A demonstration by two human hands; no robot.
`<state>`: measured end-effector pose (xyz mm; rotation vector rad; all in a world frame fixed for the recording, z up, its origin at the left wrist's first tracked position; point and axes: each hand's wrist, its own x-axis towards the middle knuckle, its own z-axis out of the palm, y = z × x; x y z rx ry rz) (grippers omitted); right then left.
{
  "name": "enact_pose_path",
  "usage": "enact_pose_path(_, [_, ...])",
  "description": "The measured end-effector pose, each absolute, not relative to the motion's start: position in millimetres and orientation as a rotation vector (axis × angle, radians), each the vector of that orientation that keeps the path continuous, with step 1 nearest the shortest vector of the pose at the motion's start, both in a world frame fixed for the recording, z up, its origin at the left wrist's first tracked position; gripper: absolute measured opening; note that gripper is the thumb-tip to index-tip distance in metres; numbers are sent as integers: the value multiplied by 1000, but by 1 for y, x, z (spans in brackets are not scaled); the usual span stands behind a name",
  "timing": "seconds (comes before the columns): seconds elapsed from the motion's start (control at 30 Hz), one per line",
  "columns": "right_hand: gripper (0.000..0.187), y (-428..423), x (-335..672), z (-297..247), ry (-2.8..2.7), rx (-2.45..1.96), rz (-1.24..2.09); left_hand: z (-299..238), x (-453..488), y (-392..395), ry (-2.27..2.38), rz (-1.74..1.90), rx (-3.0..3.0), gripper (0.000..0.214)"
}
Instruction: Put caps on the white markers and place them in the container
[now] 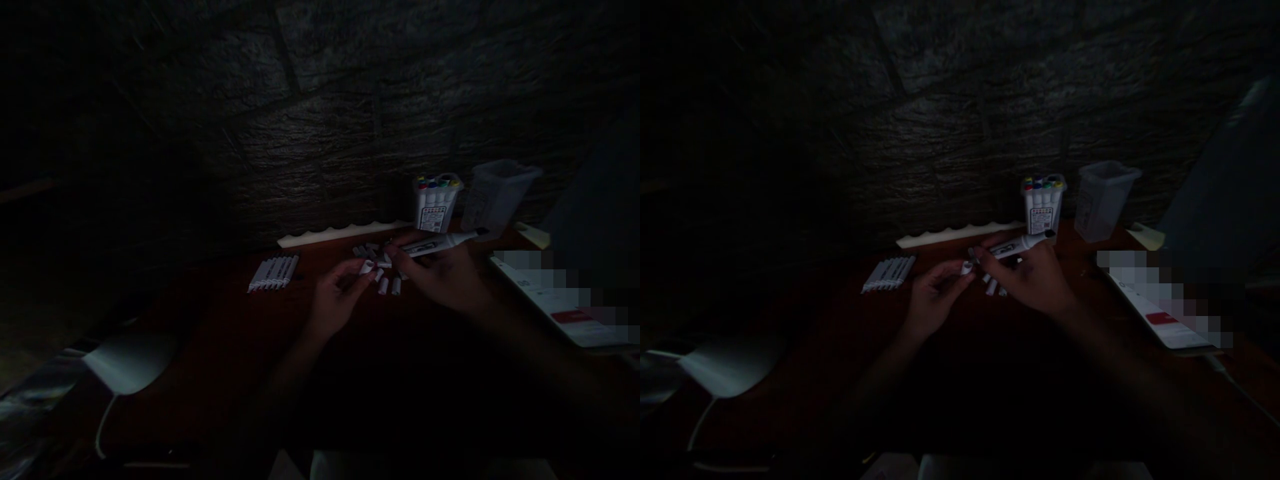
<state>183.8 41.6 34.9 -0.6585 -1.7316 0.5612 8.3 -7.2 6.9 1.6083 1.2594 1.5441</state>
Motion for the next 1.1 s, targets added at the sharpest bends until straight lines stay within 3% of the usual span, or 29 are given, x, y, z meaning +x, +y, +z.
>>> enact_pose_path(0.33, [14, 41, 179, 27, -1868, -622, 531, 8, 6, -7, 1237, 1500, 1603, 19])
enact_pose_path(0.6, [17, 62, 195, 30, -1788, -819, 201, 6, 14, -16, 1166, 1330, 1630, 24])
enact_pose_path(1.1, [18, 58, 190, 31, -1675, -817, 343, 6, 13, -12, 1149, 1340, 1543, 22])
